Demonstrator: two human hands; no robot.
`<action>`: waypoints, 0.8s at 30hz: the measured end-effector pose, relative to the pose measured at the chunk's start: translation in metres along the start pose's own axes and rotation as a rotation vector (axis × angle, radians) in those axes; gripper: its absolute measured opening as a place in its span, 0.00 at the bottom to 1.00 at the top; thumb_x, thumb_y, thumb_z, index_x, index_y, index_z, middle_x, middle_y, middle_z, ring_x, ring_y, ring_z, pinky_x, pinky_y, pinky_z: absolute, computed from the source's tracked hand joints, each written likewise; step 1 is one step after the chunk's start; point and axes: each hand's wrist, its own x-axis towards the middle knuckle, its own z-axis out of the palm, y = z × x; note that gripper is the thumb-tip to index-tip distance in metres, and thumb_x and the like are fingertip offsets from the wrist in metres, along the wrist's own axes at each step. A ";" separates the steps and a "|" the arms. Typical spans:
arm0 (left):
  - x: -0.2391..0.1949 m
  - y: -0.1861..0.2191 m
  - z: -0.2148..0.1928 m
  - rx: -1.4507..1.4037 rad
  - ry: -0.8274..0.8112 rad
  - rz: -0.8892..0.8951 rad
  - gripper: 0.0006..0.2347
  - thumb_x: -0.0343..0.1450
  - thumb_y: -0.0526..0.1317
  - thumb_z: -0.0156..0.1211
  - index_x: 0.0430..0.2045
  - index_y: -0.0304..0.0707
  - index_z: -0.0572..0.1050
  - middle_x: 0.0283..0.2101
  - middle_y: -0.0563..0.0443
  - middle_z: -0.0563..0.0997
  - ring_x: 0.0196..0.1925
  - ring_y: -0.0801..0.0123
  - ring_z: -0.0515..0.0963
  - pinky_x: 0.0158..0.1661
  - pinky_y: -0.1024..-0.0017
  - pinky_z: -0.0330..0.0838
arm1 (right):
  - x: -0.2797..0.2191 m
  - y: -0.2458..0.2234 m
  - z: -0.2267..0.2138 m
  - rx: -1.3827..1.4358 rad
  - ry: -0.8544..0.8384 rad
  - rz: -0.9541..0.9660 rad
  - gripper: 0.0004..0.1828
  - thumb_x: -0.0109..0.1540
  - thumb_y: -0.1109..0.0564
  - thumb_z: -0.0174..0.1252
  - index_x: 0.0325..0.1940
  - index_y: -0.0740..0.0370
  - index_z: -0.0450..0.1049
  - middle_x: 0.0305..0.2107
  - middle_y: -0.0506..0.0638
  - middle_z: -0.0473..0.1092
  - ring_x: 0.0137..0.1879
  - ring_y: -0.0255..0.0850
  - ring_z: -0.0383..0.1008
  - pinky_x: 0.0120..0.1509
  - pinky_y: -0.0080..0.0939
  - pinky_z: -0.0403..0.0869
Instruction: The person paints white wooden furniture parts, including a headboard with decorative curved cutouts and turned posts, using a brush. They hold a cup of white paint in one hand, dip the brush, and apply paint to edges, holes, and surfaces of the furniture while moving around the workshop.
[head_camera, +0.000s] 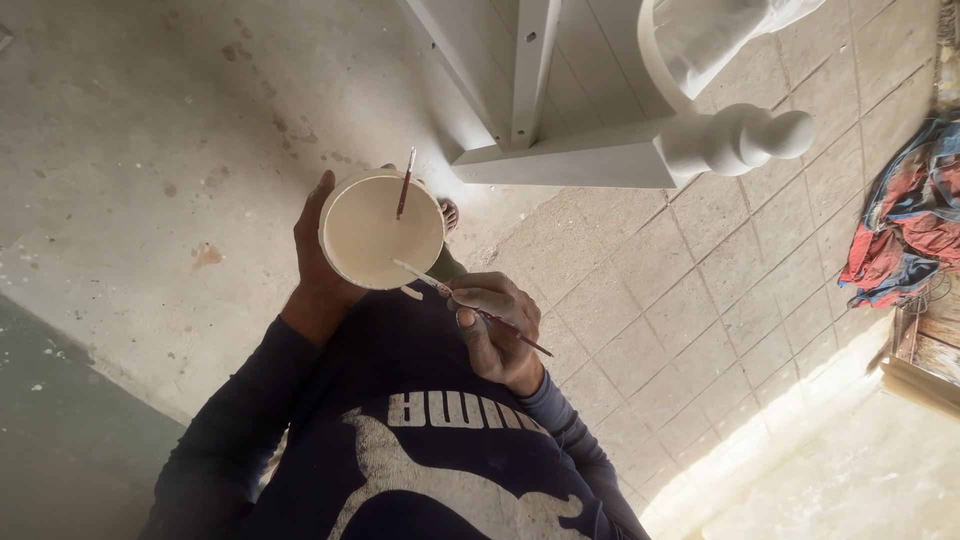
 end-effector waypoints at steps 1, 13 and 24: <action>-0.002 0.003 -0.003 -0.005 0.012 0.001 0.28 0.80 0.56 0.42 0.63 0.26 0.68 0.57 0.38 0.77 0.59 0.58 0.78 0.58 0.64 0.76 | 0.001 -0.002 0.004 -0.001 -0.020 0.006 0.08 0.72 0.59 0.55 0.50 0.67 0.72 0.41 0.60 0.74 0.40 0.39 0.79 0.43 0.36 0.81; -0.020 0.031 -0.032 -0.104 -0.003 0.039 0.28 0.80 0.55 0.44 0.63 0.24 0.68 0.58 0.34 0.77 0.60 0.54 0.78 0.58 0.61 0.77 | 0.009 -0.007 0.050 -0.099 -0.106 -0.079 0.06 0.69 0.62 0.57 0.48 0.67 0.72 0.39 0.60 0.75 0.38 0.39 0.81 0.36 0.34 0.79; -0.029 0.056 -0.054 -0.123 0.002 0.032 0.29 0.78 0.56 0.45 0.64 0.25 0.68 0.59 0.34 0.77 0.61 0.55 0.78 0.59 0.61 0.77 | 0.014 -0.016 0.076 -0.186 -0.121 -0.049 0.06 0.68 0.64 0.58 0.48 0.67 0.71 0.39 0.59 0.76 0.37 0.36 0.80 0.36 0.32 0.78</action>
